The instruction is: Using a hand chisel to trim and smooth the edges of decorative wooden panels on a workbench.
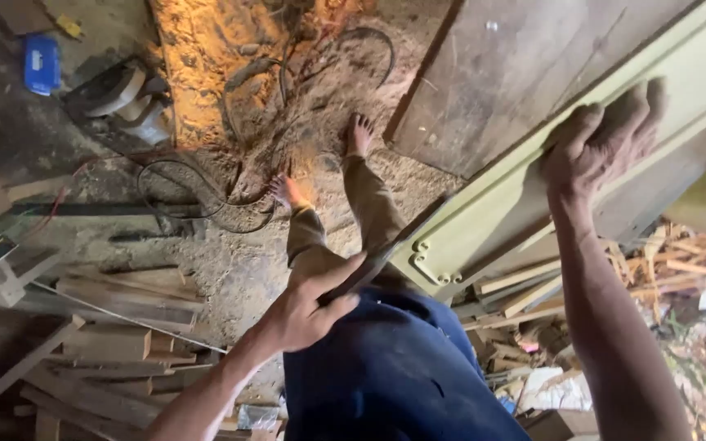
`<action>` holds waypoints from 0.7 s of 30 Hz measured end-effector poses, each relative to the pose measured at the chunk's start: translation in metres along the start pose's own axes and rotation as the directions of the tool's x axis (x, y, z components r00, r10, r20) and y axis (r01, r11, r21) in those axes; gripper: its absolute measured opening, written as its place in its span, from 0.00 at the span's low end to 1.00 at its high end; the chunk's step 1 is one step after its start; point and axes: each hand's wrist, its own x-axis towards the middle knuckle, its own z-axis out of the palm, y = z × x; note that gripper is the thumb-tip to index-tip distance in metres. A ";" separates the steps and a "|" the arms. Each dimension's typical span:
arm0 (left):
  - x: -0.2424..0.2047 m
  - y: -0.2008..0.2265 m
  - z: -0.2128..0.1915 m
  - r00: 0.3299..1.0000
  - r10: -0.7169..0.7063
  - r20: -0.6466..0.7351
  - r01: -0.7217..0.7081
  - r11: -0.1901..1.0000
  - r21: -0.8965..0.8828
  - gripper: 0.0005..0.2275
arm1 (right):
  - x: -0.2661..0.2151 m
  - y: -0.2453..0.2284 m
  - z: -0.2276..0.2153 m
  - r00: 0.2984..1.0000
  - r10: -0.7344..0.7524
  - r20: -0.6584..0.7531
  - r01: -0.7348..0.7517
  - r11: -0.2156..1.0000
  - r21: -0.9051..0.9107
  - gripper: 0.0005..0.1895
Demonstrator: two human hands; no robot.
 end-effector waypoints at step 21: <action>-0.018 -0.032 0.002 0.997 -0.067 0.027 0.066 0.997 0.044 0.29 | -0.002 0.012 0.009 0.998 0.065 0.000 -0.065 0.997 -0.034 0.38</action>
